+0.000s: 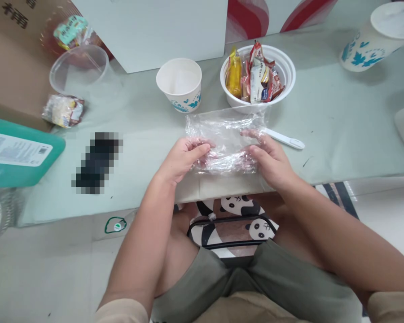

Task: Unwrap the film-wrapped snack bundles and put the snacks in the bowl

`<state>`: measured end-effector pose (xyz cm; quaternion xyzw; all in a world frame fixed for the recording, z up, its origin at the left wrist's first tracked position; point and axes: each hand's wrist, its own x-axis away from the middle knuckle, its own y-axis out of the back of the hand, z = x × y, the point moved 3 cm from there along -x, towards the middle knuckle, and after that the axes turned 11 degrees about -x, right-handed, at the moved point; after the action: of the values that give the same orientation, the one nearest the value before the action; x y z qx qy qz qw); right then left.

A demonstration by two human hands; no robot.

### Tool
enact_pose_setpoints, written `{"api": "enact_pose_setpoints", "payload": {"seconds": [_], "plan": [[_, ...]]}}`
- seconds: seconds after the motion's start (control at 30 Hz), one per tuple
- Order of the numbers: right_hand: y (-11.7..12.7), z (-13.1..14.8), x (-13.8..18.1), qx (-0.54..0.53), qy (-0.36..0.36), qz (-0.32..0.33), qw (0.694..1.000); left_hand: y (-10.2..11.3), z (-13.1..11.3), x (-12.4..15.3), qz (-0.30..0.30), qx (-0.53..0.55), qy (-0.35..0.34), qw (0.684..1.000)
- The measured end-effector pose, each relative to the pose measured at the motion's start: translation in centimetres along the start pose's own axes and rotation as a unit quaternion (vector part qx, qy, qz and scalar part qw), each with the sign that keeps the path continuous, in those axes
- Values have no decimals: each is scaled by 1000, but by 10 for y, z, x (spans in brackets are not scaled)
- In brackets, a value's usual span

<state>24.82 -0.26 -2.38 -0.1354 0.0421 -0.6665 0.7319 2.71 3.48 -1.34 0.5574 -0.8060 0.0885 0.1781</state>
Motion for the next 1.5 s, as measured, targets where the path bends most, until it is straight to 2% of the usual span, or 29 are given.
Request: {"api": "enact_pose_setpoints", "payload": {"seconds": [0.23, 0.4, 0.5, 0.67, 0.8, 0.9, 1.0, 1.07, 1.13, 1.2, 1.3, 1.4, 1.5], "plan": [[0, 3, 0, 36, -44, 64, 996, 5, 0, 2, 18, -17, -21, 999], [0, 0, -3, -12, -10, 9, 1000, 3, -4, 2, -10, 38, -17, 999], [-1, -3, -5, -70, -10, -27, 997, 1, -6, 3, -3, 78, -13, 997], [0, -5, -8, -108, -26, -33, 993, 3, -10, 2, 10, 106, -25, 994], [5, -4, -9, -57, -21, -25, 998, 8, -11, -1, -13, 129, -18, 991], [4, 1, -5, 59, 23, -6, 998, 10, -8, -3, -38, 101, -14, 994], [-3, 5, 1, 178, 47, 39, 982, 11, -4, -5, -58, 60, -27, 996], [-6, 4, 4, 184, 31, 70, 980, 12, -2, -5, -91, 48, -43, 994], [-7, 0, 5, 124, 4, 85, 989, 13, -2, -4, -116, 48, -62, 990], [-5, -2, 3, 27, -19, 76, 997, 12, -3, -4, -113, 42, -80, 990], [-5, -7, 1, -86, -88, 67, 990, 7, -4, -4, -85, 10, -118, 989], [-18, -10, 5, -89, -180, 131, 971, 1, -2, -9, -71, -57, -175, 980], [-33, -9, 11, -51, -201, 186, 960, -1, 3, -16, -113, -152, -238, 953]]}}
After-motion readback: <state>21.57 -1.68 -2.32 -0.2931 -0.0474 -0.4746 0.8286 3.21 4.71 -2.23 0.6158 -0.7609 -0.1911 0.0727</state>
